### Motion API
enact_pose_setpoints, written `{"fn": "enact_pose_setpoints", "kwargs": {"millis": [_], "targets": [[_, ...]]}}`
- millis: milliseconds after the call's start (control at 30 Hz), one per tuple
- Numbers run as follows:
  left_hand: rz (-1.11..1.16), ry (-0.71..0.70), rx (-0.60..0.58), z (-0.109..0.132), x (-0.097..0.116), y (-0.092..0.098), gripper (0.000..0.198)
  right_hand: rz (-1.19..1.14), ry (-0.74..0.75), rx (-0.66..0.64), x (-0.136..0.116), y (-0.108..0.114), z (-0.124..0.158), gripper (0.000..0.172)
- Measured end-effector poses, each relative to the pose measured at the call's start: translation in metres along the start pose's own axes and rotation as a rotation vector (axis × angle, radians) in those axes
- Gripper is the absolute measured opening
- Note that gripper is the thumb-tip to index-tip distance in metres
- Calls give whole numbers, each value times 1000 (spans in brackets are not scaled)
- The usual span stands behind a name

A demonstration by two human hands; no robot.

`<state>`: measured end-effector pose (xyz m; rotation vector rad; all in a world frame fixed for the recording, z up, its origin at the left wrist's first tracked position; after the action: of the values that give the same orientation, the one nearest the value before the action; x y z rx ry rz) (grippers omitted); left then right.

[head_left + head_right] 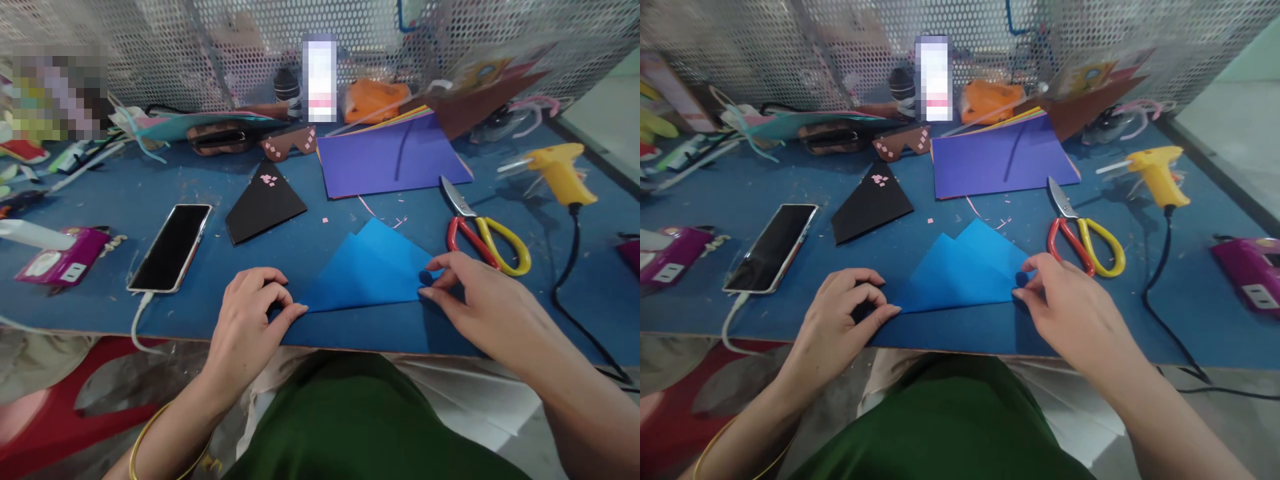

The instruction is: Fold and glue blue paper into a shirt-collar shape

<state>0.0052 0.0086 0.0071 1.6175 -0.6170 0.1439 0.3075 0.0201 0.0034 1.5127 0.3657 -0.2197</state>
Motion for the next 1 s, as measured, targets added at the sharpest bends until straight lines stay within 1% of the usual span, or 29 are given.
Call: {"fn": "enact_pose_setpoints", "kwargs": {"millis": [167, 267, 400, 500, 567, 600, 633, 700, 733, 767, 800, 833, 933, 1000], "targets": [[27, 10, -54, -1, -1, 4, 21, 17, -18, -8, 1, -1, 0, 20], [22, 5, -103, -3, -1, 7, 20, 44, 1, -8, 2, -1, -1, 19], [7, -49, -179, -9, -3, 13, 21, 79, 46, 16, 2, -2, -3, 15], [11, -85, -182, -11, -4, 17, 19, 95, 68, 27, 1, -3, -3, 13], [6, -64, -109, -9, -3, 19, 16, 107, 80, 34, 0, -2, -3, 13], [-2, -39, -41, -6, -2, 21, 15, 114, 85, 37, -1, -2, -3, 13], [-13, -13, 54, -2, 0, 22, 15, 118, 91, 36, -1, -2, -4, 12], [-49, 13, 299, 10, 5, 27, 14, 116, 99, 30, -1, -1, -5, 13], [-83, 0, 412, 16, 8, 29, 15, 110, 103, 26, -1, -1, -5, 13], [-114, -39, 493, 21, 12, 30, 18, 101, 108, 26, -1, -1, -5, 13], [-147, -98, 542, 25, 16, 31, 22, 91, 114, 26, -1, -1, -5, 14], [-188, -176, 551, 27, 21, 30, 26, 81, 116, 28, 0, -1, -5, 14], [-364, -413, 478, 28, 31, 24, 31, 75, 107, 30, 1, -1, -5, 16], [-487, -471, 455, 25, 33, 20, 28, 79, 104, 24, 1, -1, -5, 17]]}}
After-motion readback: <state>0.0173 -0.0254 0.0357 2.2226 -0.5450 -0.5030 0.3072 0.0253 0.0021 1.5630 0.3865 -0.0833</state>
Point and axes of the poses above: each hand's wrist, its own z-axis away from the middle knuckle, its own y-axis out of the back of the hand, x = y × z, the point moved 4 cm from there along -z, towards the middle knuckle, and after that the axes turned 2 degrees about -x, right-handed, at the moved point
